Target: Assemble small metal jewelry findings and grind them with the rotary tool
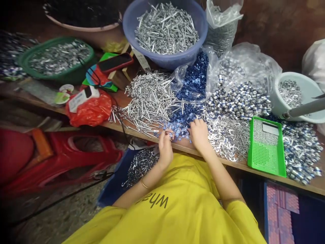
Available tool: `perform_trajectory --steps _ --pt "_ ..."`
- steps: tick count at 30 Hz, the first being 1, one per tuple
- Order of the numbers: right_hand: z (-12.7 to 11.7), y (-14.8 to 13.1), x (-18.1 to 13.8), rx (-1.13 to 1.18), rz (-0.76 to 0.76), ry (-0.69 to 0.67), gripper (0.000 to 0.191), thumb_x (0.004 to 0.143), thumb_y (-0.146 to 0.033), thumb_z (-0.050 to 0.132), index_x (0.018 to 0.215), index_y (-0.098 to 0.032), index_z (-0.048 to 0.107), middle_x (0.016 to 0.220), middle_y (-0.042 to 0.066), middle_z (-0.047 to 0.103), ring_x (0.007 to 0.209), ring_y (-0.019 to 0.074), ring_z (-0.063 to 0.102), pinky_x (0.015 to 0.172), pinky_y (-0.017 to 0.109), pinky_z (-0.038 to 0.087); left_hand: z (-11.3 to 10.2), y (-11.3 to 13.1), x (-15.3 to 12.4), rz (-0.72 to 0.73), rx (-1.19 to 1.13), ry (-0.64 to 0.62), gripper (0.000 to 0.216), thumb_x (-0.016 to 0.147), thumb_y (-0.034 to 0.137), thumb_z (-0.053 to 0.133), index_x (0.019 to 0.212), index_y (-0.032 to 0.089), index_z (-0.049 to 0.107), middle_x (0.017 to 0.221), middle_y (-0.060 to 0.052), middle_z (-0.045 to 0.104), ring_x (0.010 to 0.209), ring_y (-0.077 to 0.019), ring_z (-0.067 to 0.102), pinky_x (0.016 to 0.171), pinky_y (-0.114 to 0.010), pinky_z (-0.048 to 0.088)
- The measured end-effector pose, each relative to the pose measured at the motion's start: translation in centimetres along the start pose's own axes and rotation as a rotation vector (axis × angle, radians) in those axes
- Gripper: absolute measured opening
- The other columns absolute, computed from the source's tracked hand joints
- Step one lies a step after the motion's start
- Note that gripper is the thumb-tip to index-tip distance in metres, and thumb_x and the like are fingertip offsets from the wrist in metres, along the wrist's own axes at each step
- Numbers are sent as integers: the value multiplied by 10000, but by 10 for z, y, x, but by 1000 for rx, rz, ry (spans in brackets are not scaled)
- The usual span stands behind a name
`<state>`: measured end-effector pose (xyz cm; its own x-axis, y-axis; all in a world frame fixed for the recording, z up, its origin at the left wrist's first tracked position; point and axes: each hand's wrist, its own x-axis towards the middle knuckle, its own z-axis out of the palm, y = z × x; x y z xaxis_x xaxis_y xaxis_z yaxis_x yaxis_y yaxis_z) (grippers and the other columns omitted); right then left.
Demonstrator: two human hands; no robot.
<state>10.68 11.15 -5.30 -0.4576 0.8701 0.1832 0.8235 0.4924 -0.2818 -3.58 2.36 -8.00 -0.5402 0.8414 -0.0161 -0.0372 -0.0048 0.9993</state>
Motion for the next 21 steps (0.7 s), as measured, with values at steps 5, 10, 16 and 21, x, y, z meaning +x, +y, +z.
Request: perform_trajectory --steps 5,10,16,21 --pt "5 2 -2 95 -57 146 163 946 -262 560 946 -187 704 969 107 667 932 249 563 811 395 488 -14 -4 5 -17 -13 46 408 944 589 466 964 209 615 873 -37 576 776 -165 529 783 -300 462" --pt "16 -3 -43 253 -334 127 259 989 -207 474 1142 -202 683 1051 104 696 935 196 616 803 333 525 -19 -5 7 -71 -31 45 430 929 615 477 987 217 627 873 -33 573 756 -162 521 740 -286 462" --pt "22 4 -65 174 -429 47 260 966 -200 532 1176 -214 685 1100 101 723 900 213 577 774 385 508 -18 -1 7 -73 -48 6 431 933 615 466 982 213 616 835 -19 539 724 -152 489 717 -274 440" --pt "22 2 -59 185 -409 160 246 963 -154 501 1087 -192 710 986 95 723 806 178 572 693 327 504 -15 2 4 -36 -49 -6 424 936 603 473 949 204 615 831 -18 531 718 -144 477 702 -269 441"
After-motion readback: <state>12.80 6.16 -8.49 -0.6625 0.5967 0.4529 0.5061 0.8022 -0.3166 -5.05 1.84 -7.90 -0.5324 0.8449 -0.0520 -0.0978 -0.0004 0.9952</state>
